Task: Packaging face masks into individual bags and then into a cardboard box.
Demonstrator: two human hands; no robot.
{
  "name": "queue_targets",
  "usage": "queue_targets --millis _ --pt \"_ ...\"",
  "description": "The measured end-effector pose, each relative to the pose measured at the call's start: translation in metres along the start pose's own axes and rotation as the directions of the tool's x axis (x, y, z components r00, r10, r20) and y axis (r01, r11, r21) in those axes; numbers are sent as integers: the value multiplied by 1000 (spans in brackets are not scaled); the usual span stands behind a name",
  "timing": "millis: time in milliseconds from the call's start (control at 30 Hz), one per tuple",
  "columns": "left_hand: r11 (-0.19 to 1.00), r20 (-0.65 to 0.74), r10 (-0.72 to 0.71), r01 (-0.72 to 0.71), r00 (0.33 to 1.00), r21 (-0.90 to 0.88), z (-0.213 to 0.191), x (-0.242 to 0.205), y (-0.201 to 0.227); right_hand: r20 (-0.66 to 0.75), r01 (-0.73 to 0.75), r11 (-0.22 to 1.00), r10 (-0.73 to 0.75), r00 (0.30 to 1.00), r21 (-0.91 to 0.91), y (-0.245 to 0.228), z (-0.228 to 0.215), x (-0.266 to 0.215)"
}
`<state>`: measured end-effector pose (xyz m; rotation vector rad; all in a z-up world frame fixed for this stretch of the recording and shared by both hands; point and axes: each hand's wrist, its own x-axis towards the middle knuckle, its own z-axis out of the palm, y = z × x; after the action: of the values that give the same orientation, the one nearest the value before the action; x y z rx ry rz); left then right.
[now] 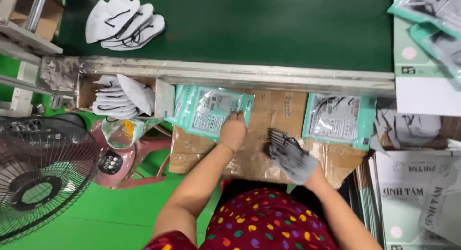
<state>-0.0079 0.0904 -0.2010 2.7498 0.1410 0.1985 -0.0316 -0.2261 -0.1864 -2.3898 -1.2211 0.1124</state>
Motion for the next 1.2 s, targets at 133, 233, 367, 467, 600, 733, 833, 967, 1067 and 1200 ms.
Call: queue_targets --millis 133,233,367,467,600,733,833,967,1067,1200 --pt "990 -82 -113 105 990 -94 -51 12 23 -128 -314 948 319 939 62 -27 -38 21" --pt "981 -113 -149 133 982 -139 -23 6 2 -29 -532 832 543 839 157 -11 -14 11" --pt "830 -231 10 -136 973 -541 -55 -9 51 342 -442 -3 638 690 897 -60 -58 54" --pt "680 -217 -57 -122 974 -723 -75 -18 80 103 -380 318 634 766 869 -33 -30 44" --pt "716 -65 234 -217 970 -663 -63 -20 82 -354 -228 873 397 847 432 -36 -42 56" --pt "495 181 42 137 983 -858 -124 -2 114 -40 -353 574 560 827 739 -44 -29 38" --pt "818 -400 319 -462 859 -342 -154 15 112 16 -265 395 533 846 880 -41 -39 31" --pt "678 174 87 70 981 -732 -105 6 72 93 -350 324 603 793 879 -32 -32 14" --pt "751 32 172 -110 985 -651 -108 -6 93 261 -513 408 531 806 755 -39 -35 17" --pt "697 -162 493 -500 855 -514 -111 -17 128 537 -647 751 492 685 136 -78 -93 60"
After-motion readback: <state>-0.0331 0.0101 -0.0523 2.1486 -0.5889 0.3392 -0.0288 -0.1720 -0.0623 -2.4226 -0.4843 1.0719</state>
